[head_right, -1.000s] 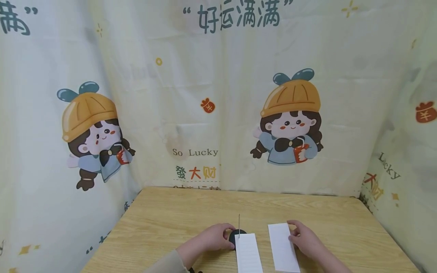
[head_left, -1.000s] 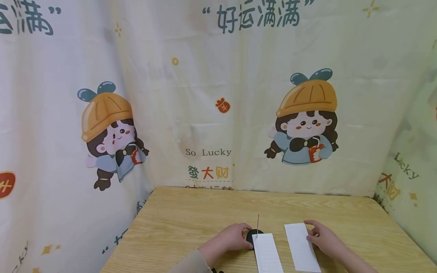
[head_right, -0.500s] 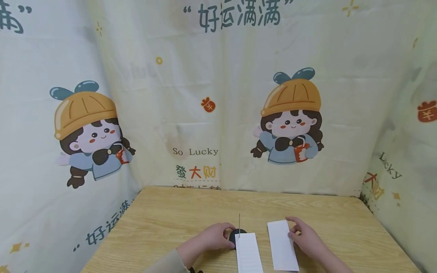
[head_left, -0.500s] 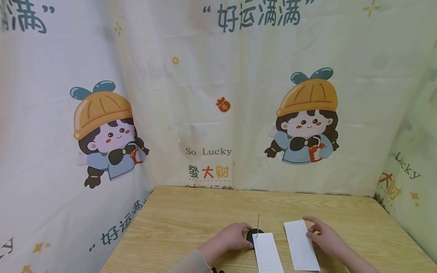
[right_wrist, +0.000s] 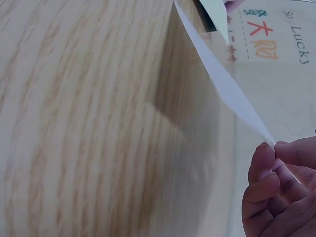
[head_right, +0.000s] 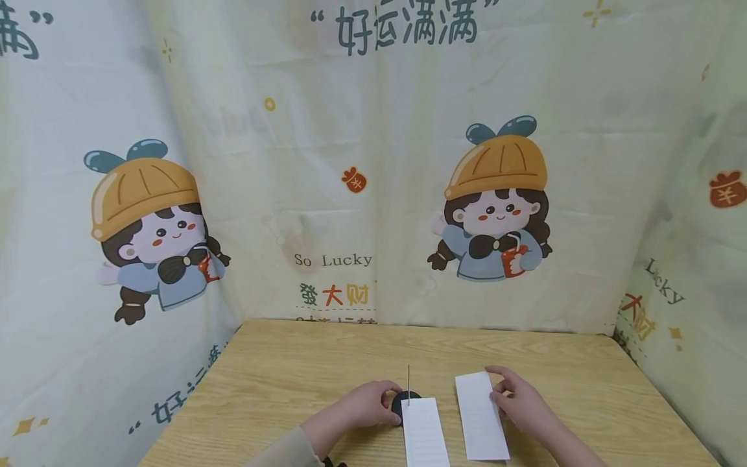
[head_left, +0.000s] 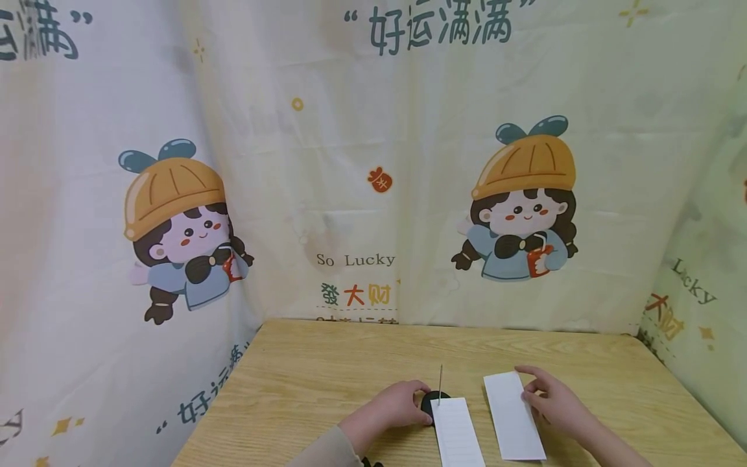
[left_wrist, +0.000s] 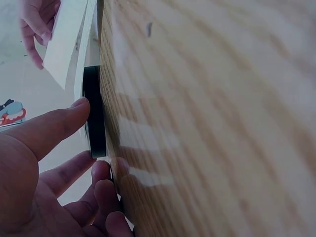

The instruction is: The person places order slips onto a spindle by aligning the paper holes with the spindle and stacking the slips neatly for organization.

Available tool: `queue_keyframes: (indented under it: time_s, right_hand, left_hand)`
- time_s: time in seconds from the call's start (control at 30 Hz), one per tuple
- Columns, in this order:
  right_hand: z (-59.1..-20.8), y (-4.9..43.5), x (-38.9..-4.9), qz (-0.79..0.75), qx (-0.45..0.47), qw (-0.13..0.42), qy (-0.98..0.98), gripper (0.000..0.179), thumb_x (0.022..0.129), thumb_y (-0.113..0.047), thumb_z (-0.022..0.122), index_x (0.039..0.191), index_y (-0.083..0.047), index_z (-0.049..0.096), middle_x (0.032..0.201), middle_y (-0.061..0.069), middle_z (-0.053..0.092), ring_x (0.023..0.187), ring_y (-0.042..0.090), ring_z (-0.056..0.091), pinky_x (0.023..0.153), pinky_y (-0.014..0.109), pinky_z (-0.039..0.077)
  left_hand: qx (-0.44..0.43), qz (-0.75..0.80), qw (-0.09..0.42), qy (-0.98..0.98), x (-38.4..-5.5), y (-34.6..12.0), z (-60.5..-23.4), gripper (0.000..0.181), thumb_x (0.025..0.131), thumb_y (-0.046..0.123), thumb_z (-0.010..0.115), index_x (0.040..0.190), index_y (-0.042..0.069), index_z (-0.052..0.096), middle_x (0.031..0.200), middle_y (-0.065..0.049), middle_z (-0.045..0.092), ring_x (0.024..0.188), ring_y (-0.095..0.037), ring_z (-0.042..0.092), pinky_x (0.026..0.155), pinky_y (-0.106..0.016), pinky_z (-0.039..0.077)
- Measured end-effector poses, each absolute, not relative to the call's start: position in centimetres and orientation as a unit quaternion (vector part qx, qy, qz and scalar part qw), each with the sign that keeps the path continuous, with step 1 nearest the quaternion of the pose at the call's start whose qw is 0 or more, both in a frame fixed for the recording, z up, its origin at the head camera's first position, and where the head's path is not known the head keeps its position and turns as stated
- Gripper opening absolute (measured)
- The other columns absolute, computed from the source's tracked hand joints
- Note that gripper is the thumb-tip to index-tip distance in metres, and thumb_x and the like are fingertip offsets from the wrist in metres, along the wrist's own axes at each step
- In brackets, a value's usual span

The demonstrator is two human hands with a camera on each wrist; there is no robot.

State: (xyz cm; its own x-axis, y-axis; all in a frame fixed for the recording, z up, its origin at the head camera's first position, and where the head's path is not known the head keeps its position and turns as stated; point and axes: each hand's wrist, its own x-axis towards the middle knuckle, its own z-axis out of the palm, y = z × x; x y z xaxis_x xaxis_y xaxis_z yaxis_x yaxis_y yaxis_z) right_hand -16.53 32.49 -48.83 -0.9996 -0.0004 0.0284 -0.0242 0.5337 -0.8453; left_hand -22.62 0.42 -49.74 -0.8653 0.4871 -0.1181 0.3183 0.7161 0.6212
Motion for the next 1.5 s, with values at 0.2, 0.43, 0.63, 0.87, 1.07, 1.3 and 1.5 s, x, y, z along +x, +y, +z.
queue_keyframes:
  time_s: [0.2,0.43,0.63,0.87,1.07,1.3,1.5]
  right_hand:
    - [-48.4,32.5,-16.5,0.493,0.013,0.008,-0.870,0.051,0.095,0.001,0.059,0.143,0.003,0.041,0.090,0.009,0.055,0.060,0.020,0.052,0.048,0.026,0.041]
    - [-48.0,32.5,-16.6,0.494,0.012,-0.005,-0.869,0.052,0.096,-0.001,0.058,0.144,0.000,0.041,0.092,0.010,0.055,0.061,0.020,0.054,0.048,0.027,0.043]
    - [-47.6,32.5,-16.5,0.495,0.037,0.006,-0.868,0.052,0.096,-0.002,0.059,0.144,0.002,0.040,0.091,0.010,0.055,0.061,0.019,0.054,0.049,0.029,0.045]
    - [-47.4,32.3,-16.4,0.487,0.032,0.011,-0.873,0.052,0.096,-0.006,0.062,0.144,0.000,0.042,0.091,0.008,0.056,0.066,0.019,0.054,0.051,0.029,0.045]
    - [-47.3,32.0,-16.4,0.485,0.030,0.015,-0.874,0.051,0.096,-0.006,0.062,0.144,-0.001,0.043,0.091,0.009,0.057,0.069,0.020,0.056,0.052,0.028,0.045]
    - [-46.9,31.5,-16.2,0.489,0.035,0.017,-0.872,0.051,0.096,-0.005,0.061,0.144,-0.004,0.044,0.092,0.010,0.057,0.066,0.018,0.058,0.052,0.028,0.045]
    - [-46.6,30.9,-15.8,0.509,0.036,0.014,-0.860,0.052,0.097,-0.007,0.061,0.145,-0.004,0.042,0.095,0.011,0.056,0.068,0.019,0.059,0.052,0.028,0.044]
  left_hand:
    - [0.224,0.302,0.131,0.917,-22.6,0.4,-49.8,0.048,0.076,0.027,0.086,0.119,0.017,0.067,0.070,0.004,0.052,0.062,-0.013,0.046,0.062,-0.030,0.036]
    - [0.221,0.304,0.136,0.917,-22.6,0.4,-49.8,0.047,0.076,0.027,0.086,0.118,0.018,0.067,0.069,0.004,0.052,0.062,-0.013,0.046,0.061,-0.030,0.036]
    - [0.220,0.306,0.139,0.916,-22.7,0.4,-49.9,0.047,0.076,0.028,0.086,0.118,0.019,0.067,0.070,0.004,0.053,0.062,-0.013,0.046,0.061,-0.030,0.036]
    - [0.225,0.306,0.134,0.915,-22.7,0.4,-50.1,0.047,0.076,0.027,0.086,0.118,0.018,0.067,0.068,0.004,0.052,0.060,-0.012,0.045,0.059,-0.030,0.035]
    - [0.229,0.306,0.126,0.915,-22.4,0.4,-50.0,0.048,0.075,0.025,0.087,0.118,0.015,0.067,0.066,0.005,0.051,0.058,-0.012,0.044,0.057,-0.029,0.035]
    - [0.226,0.308,0.128,0.915,-22.2,0.3,-49.8,0.047,0.076,0.025,0.086,0.118,0.016,0.067,0.067,0.004,0.051,0.059,-0.013,0.044,0.058,-0.029,0.034]
    - [0.225,0.307,0.133,0.915,-22.2,0.2,-50.0,0.047,0.076,0.026,0.086,0.118,0.017,0.067,0.067,0.004,0.052,0.058,-0.013,0.045,0.057,-0.029,0.035]
